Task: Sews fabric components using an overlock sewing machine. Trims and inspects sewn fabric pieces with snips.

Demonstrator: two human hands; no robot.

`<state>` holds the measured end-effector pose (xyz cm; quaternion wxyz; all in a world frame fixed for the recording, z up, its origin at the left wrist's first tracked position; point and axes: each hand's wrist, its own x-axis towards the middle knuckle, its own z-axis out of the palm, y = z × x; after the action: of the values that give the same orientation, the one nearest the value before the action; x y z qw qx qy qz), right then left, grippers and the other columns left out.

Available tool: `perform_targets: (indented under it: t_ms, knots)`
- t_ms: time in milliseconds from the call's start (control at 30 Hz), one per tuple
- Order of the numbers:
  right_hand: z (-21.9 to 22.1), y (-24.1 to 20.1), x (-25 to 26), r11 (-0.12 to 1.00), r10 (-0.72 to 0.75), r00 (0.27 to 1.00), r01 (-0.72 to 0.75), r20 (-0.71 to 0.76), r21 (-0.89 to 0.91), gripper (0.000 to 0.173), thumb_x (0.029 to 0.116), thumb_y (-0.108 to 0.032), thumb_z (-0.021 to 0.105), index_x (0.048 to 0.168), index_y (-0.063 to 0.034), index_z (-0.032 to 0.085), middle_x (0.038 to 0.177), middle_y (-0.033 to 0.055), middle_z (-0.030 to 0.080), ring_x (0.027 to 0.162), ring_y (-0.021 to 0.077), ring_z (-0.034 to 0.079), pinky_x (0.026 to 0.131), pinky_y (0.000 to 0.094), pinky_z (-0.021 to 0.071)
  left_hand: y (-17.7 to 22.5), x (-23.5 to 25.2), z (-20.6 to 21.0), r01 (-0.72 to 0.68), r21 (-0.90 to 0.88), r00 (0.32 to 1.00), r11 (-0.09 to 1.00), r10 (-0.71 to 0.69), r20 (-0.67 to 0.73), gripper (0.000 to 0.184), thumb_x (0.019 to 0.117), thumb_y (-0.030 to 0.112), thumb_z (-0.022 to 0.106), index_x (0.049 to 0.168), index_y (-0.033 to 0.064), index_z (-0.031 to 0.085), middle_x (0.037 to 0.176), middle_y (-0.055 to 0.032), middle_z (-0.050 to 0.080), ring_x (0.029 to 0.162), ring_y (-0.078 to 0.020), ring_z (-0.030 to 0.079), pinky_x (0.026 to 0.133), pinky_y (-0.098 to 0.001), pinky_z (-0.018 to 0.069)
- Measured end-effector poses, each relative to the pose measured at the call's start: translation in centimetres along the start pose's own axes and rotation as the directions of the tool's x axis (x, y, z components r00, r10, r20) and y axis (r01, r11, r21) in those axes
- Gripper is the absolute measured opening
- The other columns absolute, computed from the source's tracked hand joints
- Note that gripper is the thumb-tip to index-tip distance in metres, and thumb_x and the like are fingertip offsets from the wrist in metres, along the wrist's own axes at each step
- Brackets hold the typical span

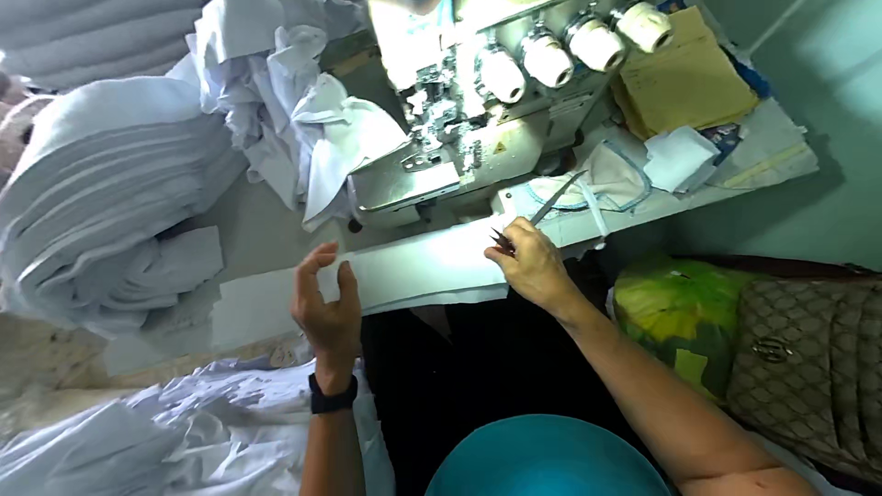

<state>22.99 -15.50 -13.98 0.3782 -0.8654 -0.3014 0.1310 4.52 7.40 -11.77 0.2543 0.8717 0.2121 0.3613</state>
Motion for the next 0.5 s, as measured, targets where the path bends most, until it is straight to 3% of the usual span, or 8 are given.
perform_targets:
  t_ms: [100, 167, 233, 300, 333, 367, 433, 500]
  knots:
    - [-0.2, 1.2, -0.1, 0.994, -0.064, 0.998, 0.064, -0.002, -0.087, 0.022, 0.0958, -0.016, 0.071, 0.094, 0.0051, 0.064, 0.098, 0.0209, 0.061, 0.084, 0.0349, 0.063, 0.071, 0.0552, 0.0532, -1.8, -3.1, -0.4, 0.126, 0.17, 0.991, 0.977, -0.119, -0.053, 0.018, 0.0988, 0.009, 0.059, 0.105, -0.0064, 0.065, 0.125, -0.0214, 0.067, 0.124, -0.0303, 0.061, 0.107, -0.0451, 0.0471]
    - [-1.3, 2.2, 0.0, 0.96, -0.098, 0.993, 0.076, -0.07, -0.268, 0.025, 0.0979, -0.015, 0.067, 0.1, 0.0089, 0.064, 0.107, 0.0289, 0.061, 0.091, 0.0459, 0.065, 0.073, 0.0641, 0.0526, -3.3, -4.4, -0.8, 0.167, 0.217, 0.986, 0.962, -0.157, -0.06, 0.017, 0.0984, 0.008, 0.061, 0.103, -0.0066, 0.067, 0.122, -0.0222, 0.067, 0.118, -0.0298, 0.065, 0.101, -0.0419, 0.0531]
    - [-2.6, 2.7, 0.6, 0.916, -0.051, 0.985, -0.019, -0.165, -0.4, 0.03, 0.0994, -0.016, 0.062, 0.108, 0.0128, 0.061, 0.117, 0.036, 0.058, 0.103, 0.0565, 0.062, 0.079, 0.0718, 0.0483, -3.9, -4.8, -1.7, 0.121, 0.197, 0.993, 0.973, -0.118, -0.029, 0.014, 0.0968, 0.005, 0.062, 0.103, -0.0071, 0.067, 0.12, -0.0226, 0.068, 0.114, -0.0284, 0.068, 0.098, -0.0396, 0.0555]
    - [-2.9, 1.2, 0.9, 0.926, -0.01, 0.976, -0.074, -0.22, -0.371, 0.034, 0.1019, -0.017, 0.057, 0.11, 0.016, 0.057, 0.113, 0.0393, 0.058, 0.107, 0.0587, 0.059, 0.086, 0.071, 0.0445, -4.5, -4.7, -3.1, 0.058, 0.188, 0.998, 0.98, -0.062, 0.013, 0.013, 0.0945, 0.004, 0.066, 0.103, -0.0059, 0.067, 0.121, -0.0214, 0.068, 0.118, -0.0282, 0.066, 0.101, -0.0391, 0.0545]
    - [-2.8, -0.2, 0.8, 0.949, -0.037, 0.975, -0.035, -0.221, -0.313, 0.034, 0.1034, -0.018, 0.056, 0.108, 0.016, 0.056, 0.101, 0.0379, 0.06, 0.096, 0.0554, 0.062, 0.081, 0.0669, 0.0469, -4.9, -4.7, -4.2, 0.037, 0.214, 0.999, 0.976, -0.045, 0.029, 0.015, 0.0943, 0.005, 0.067, 0.105, -0.0053, 0.068, 0.125, -0.0209, 0.067, 0.123, -0.0298, 0.064, 0.105, -0.041, 0.0518]
    - [-2.6, -1.7, 0.5, 0.977, -0.09, 0.974, 0.046, -0.209, -0.207, 0.032, 0.1037, -0.019, 0.057, 0.104, 0.0128, 0.056, 0.087, 0.0299, 0.06, 0.079, 0.043, 0.062, 0.071, 0.0558, 0.0492, -5.5, -4.6, -5.5, 0.027, 0.246, 0.998, 0.969, -0.038, 0.042, 0.019, 0.0942, 0.007, 0.068, 0.108, -0.0056, 0.069, 0.128, -0.0213, 0.066, 0.128, -0.0332, 0.06, 0.109, -0.0449, 0.048]
    - [-2.3, -4.4, 0.4, 0.949, -0.195, 0.965, 0.231, -0.175, 0.215, 0.017, 0.0951, -0.019, 0.07, 0.092, -0.0095, 0.055, 0.074, -0.0059, 0.052, 0.061, 0.0005, 0.049, 0.056, 0.0169, 0.043, -6.9, -4.5, -8.2, 0.043, 0.284, 0.997, 0.958, -0.061, 0.056, 0.028, 0.0941, 0.014, 0.071, 0.114, -0.0055, 0.069, 0.132, -0.0214, 0.064, 0.129, -0.0357, 0.058, 0.111, -0.048, 0.0457]
    - [-3.8, -6.9, 0.8, 0.711, -0.295, 0.941, 0.331, -0.164, 0.621, 0.022, 0.088, -0.009, 0.076, 0.094, -0.0226, 0.06, 0.081, -0.0159, 0.063, 0.062, -0.0048, 0.057, 0.055, 0.0139, 0.0508, -8.1, -4.2, -10.1, 0.106, 0.264, 0.987, 0.959, -0.134, 0.089, 0.045, 0.0903, 0.025, 0.078, 0.12, -0.0058, 0.067, 0.134, -0.0213, 0.063, 0.128, -0.0349, 0.059, 0.109, -0.0469, 0.0471]
